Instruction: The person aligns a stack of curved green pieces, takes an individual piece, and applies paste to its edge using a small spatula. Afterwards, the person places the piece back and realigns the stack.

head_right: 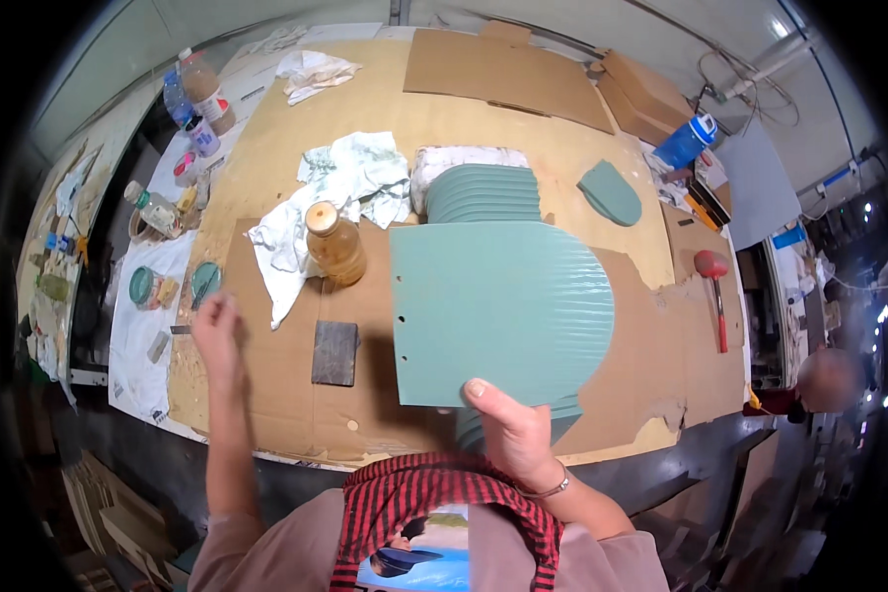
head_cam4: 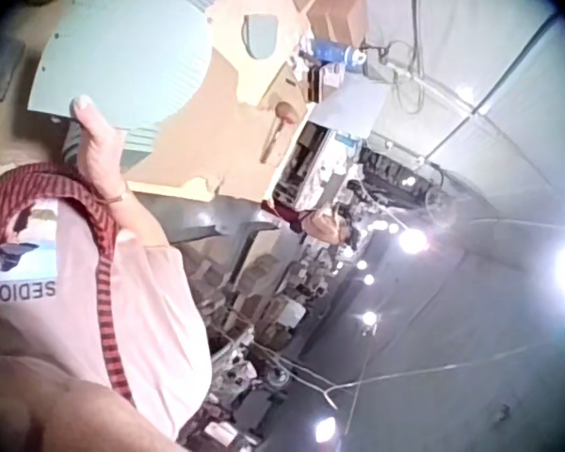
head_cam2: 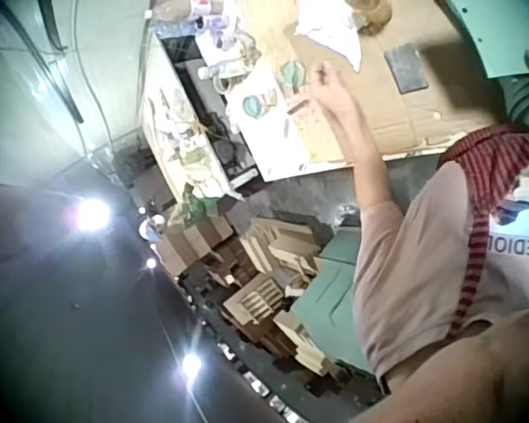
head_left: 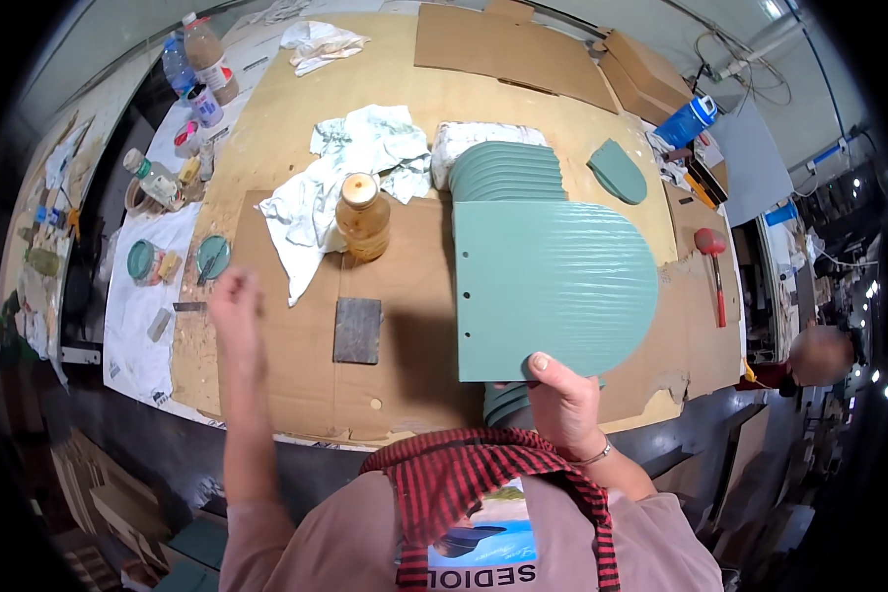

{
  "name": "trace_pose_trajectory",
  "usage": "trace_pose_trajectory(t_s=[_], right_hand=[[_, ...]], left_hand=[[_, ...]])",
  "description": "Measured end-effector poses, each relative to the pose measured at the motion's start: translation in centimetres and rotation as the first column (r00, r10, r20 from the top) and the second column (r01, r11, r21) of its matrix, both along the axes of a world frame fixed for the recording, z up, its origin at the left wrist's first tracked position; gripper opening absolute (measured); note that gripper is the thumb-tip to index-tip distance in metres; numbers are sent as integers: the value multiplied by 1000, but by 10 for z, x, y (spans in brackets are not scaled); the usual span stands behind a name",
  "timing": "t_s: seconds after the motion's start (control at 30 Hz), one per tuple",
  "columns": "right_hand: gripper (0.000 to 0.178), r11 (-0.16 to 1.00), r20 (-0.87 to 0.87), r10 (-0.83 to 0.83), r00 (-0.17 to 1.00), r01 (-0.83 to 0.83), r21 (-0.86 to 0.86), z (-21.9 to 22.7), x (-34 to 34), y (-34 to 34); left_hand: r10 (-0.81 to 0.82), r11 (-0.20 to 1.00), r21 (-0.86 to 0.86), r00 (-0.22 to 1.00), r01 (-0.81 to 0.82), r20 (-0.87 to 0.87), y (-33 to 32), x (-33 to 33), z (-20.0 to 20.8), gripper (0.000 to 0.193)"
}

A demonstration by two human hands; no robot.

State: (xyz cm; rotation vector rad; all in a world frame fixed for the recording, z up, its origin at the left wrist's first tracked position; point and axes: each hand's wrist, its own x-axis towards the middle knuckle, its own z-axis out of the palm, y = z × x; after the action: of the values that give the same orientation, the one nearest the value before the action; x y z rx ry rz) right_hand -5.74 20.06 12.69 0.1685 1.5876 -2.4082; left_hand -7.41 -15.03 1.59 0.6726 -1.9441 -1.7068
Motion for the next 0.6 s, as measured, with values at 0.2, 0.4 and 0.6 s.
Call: trace_pose_trajectory(t_s=[0.2,0.4,0.6], right_hand=[[36,997,-27,-37,999,35,-74,-14,5,6],[19,978,13,-73,997,75,-196,-14,10,11],[12,979,56,-4,998,16,-202,-22,18,21]], left_hand=[[-545,733,342,809,588,-223,134,28,56,18],[-586,384,612,695,691,-417,208,52,71,41],[-534,445,706,796,551,-285,242,56,68,28]])
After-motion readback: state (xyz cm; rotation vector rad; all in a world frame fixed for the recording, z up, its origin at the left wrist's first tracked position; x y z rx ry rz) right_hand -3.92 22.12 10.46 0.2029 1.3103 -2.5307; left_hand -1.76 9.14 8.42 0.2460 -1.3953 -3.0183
